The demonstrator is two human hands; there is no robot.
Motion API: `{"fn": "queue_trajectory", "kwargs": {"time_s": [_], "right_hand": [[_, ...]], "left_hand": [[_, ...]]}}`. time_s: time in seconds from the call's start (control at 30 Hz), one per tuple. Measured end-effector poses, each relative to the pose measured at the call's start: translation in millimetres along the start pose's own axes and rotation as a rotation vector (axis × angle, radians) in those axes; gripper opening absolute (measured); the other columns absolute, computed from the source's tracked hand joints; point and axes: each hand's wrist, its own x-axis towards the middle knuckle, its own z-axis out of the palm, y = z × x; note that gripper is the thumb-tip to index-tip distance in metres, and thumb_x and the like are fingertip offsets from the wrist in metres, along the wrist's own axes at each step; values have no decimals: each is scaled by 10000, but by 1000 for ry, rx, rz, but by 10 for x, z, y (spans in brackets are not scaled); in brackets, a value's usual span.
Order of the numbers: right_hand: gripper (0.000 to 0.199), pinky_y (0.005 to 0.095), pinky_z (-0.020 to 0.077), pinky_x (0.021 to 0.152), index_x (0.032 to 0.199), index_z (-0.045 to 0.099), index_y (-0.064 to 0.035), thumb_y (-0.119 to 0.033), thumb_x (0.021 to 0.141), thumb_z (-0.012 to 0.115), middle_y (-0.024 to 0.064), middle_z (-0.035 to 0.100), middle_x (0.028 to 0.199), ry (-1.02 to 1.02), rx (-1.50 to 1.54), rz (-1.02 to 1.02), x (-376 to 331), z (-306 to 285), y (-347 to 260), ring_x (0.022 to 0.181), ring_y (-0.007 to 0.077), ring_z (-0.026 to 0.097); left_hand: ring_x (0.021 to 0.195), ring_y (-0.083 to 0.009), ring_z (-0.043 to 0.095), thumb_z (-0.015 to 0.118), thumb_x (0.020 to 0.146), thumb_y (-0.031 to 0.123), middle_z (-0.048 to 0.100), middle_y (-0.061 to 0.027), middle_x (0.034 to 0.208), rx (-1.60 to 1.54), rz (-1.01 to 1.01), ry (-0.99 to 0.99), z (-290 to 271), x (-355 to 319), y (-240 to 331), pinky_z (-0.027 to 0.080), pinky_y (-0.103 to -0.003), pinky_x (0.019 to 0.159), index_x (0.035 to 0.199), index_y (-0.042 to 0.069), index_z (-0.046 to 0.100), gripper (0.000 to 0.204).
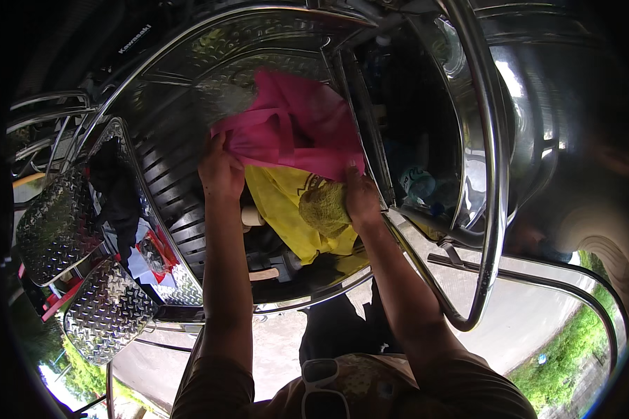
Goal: The person retrieves a yellow cloth and a roll of paper towels from a motorcycle's rear storage compartment. They walk through a gate into a building, pass through a hallway, and enter a living area. The person then wipes a floor area under a sofa with the yellow cloth.
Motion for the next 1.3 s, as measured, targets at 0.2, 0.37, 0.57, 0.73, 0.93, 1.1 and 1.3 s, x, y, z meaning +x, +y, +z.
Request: {"fn": "queue_trajectory", "kwargs": {"time_s": [0.2,0.37,0.57,0.73,0.93,1.1,1.3], "right_hand": [[53,339,499,569,897,699,-78,-129,905,690,92,666,748,-145,-250,-592,129,-72,238,617,217,644],[80,329,532,616,939,714,-53,-105,887,685,89,686,797,-253,-655,-856,-183,-117,600,698,209,688],[66,316,518,643,902,720,-49,-104,901,685,71,680,770,-244,-213,-438,-283,-205,553,702,166,672],[191,283,485,716,906,737,-8,-191,945,701,7,688,798,-246,14,-222,-369,-237,367,751,82,614],[332,263,425,670,854,729,-39,-299,1035,632,-36,639,733,30,292,-180,-362,-153,52,707,56,526],[351,290,447,693,859,724,-35,-309,1047,609,-35,641,743,41,168,-176,-215,-152,-96,714,74,537],[332,314,453,659,844,702,5,-279,1008,651,11,641,717,-231,-294,-181,-180,-29,51,679,89,534]], "left_hand": [[1085,-215,657,656,968,184,615,-126,1275,646,399,166,-116,-411,435,543,-356,909,1363,48,531,435],[1276,-336,574,745,872,178,579,-167,1389,1303,810,-284,393,-277,760,481,-469,1063,1481,90,437,688],[1250,-306,609,682,899,256,676,-165,1249,2101,485,-348,783,1164,-257,487,-445,1070,1335,178,658,443],[992,-332,720,652,934,382,751,-149,1005,1632,480,-699,1093,1508,57,565,-438,909,1106,147,775,316],[927,-366,717,550,990,540,745,-176,948,2178,446,-715,1670,986,1045,568,-470,852,1080,134,775,473],[998,-416,700,401,1018,655,731,-229,1001,2303,374,-576,1528,973,1075,543,-484,933,1088,111,768,660],[1073,-428,681,402,1017,659,726,-230,1076,2101,482,-443,1155,1320,823,527,-497,970,1131,100,750,668]]}}
